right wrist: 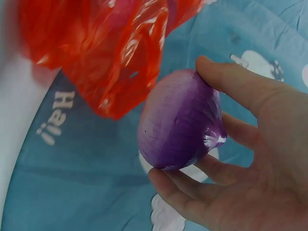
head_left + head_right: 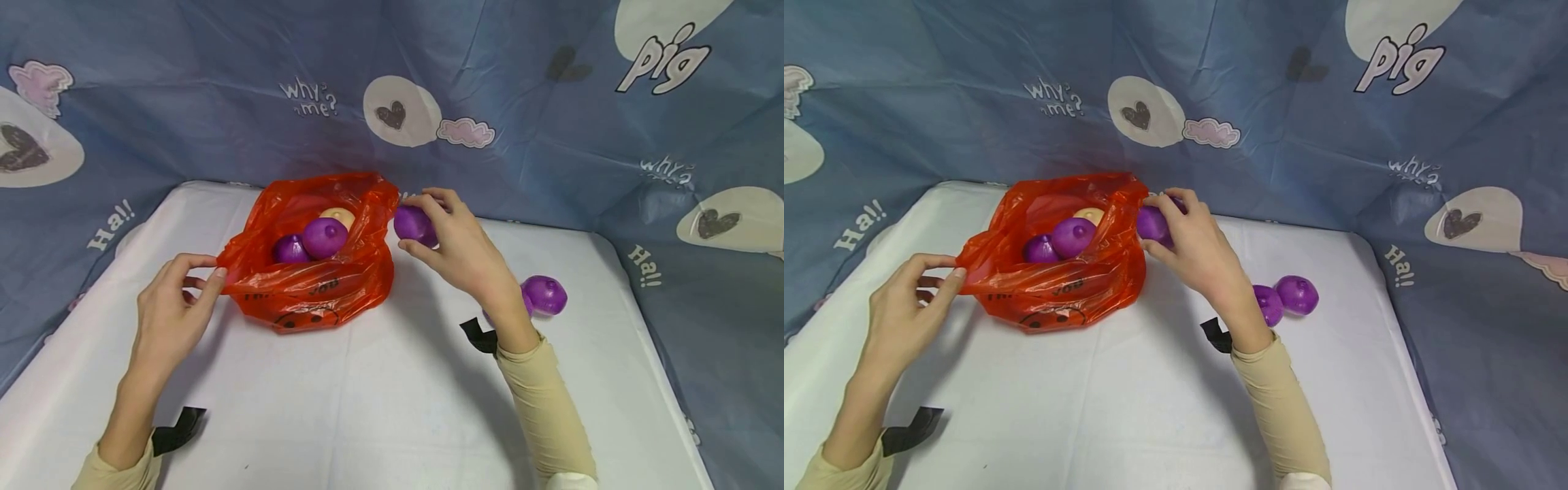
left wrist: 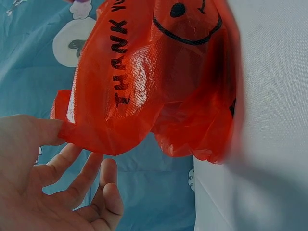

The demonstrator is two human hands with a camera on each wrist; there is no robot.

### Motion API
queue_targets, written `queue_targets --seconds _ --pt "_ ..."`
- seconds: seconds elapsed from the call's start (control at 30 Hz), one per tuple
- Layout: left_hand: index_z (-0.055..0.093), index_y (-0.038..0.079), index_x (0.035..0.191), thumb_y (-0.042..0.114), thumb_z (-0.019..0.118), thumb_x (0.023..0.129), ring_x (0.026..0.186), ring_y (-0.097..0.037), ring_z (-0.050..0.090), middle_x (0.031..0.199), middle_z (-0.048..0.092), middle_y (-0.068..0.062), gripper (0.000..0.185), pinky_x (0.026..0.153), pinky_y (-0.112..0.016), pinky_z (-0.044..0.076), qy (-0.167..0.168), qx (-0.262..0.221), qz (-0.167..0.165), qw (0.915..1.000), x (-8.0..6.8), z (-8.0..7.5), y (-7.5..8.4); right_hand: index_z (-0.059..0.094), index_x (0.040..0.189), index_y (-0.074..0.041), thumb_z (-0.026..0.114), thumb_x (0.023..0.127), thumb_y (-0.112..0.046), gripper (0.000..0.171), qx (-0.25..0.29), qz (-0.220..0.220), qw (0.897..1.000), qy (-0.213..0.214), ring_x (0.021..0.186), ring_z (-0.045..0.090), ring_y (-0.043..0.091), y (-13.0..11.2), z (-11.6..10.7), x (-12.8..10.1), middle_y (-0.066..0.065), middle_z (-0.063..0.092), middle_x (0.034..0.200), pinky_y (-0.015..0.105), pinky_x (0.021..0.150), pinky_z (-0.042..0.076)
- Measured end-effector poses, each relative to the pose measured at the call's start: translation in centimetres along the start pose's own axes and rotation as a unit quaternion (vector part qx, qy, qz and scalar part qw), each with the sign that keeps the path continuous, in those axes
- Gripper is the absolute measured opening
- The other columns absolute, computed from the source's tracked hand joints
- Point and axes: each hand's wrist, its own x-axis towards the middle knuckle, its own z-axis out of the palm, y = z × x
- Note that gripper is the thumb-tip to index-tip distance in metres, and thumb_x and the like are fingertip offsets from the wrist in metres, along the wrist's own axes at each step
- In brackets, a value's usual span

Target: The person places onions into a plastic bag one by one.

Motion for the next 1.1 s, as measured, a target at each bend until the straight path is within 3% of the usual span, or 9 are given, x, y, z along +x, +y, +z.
queue_targets --seconds 0.3,0.67,1.1 --pt "0.072 0.008 0.125 0.024 0.070 0.103 0.083 0.025 0.047 0.111 0.073 -0.018 0.028 0.072 -0.002 0.039 -0.002 -0.001 0.000 1.0000 0.0 0.1 -0.1 0.059 0.148 -0.021 0.080 0.098 -0.035 0.055 0.002 -0.053 0.999 -0.012 0.141 0.056 0.032 -3.3 1.1 1.9 0.015 0.048 0.159 0.041 0.109 0.059" --pt "0.071 0.007 0.125 0.024 0.070 0.103 0.082 0.024 0.047 0.111 0.073 -0.017 0.028 0.072 -0.002 0.039 -0.001 -0.002 0.001 1.0000 0.0 0.2 0.1 0.060 0.148 -0.022 0.080 0.098 -0.038 0.056 -0.007 -0.114 0.992 -0.049 0.139 0.055 0.029 -6.2 3.1 4.5 0.013 0.052 0.154 0.040 0.112 0.056" --pt "0.071 0.007 0.125 0.024 0.070 0.103 0.082 0.024 0.047 0.111 0.073 -0.017 0.028 0.071 -0.005 0.041 0.000 -0.003 0.002 1.0000 0.0 0.0 0.3 0.056 0.152 -0.024 0.077 0.099 -0.042 0.060 -0.039 -0.117 0.985 -0.119 0.135 0.058 0.029 -8.8 6.5 6.5 0.011 0.050 0.157 0.038 0.113 0.055"
